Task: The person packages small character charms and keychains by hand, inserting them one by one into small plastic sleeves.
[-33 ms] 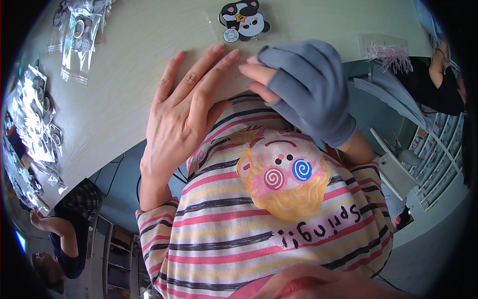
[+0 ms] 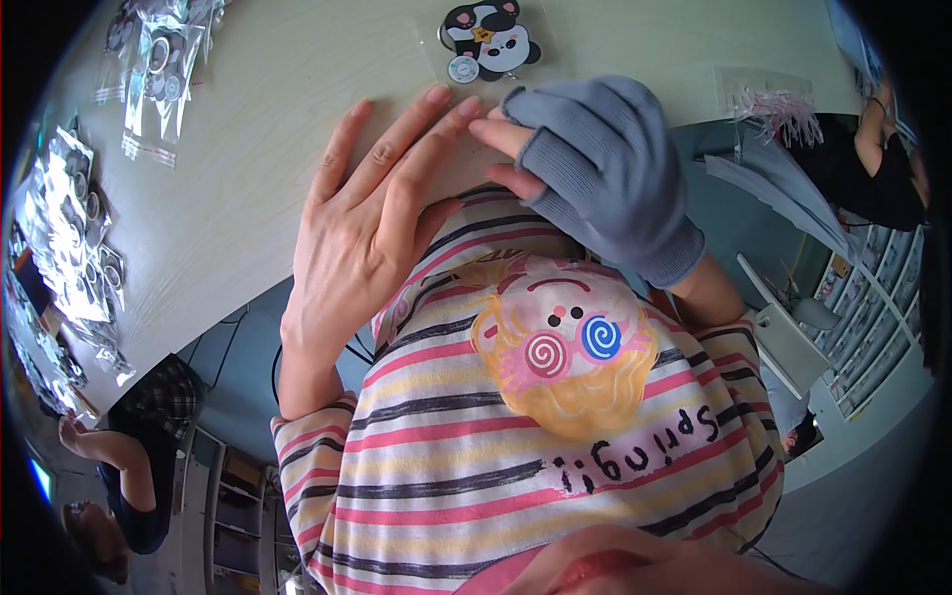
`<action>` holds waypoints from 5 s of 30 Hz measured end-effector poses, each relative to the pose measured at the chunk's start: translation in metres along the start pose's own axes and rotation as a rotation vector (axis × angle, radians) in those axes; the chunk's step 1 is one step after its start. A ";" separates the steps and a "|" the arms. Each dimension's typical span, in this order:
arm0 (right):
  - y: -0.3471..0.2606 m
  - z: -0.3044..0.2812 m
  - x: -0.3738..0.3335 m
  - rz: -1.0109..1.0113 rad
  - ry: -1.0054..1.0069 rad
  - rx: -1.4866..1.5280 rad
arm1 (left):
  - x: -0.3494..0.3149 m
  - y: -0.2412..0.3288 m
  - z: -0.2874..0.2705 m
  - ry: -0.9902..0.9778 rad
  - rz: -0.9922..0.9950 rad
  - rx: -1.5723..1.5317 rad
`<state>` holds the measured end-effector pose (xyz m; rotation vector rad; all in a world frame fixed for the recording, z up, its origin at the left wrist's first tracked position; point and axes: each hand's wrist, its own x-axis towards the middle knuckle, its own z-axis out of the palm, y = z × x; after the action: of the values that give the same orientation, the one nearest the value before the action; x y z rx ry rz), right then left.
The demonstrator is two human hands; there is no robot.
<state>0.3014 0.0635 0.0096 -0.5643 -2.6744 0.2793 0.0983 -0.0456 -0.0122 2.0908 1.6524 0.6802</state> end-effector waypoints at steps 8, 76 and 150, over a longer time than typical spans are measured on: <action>0.004 0.009 -0.021 -0.158 -0.008 -0.037 | -0.002 -0.007 0.001 0.232 0.127 -0.219; 0.078 -0.087 -0.077 0.736 0.302 0.843 | 0.040 0.012 0.011 -0.123 0.118 0.267; 0.029 -0.022 -0.018 0.483 0.134 0.173 | 0.034 0.045 0.042 -0.032 0.105 0.452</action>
<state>0.3362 0.0841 0.0158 -1.1245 -2.3242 0.5769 0.1652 -0.0234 -0.0156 2.4942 1.8188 0.3175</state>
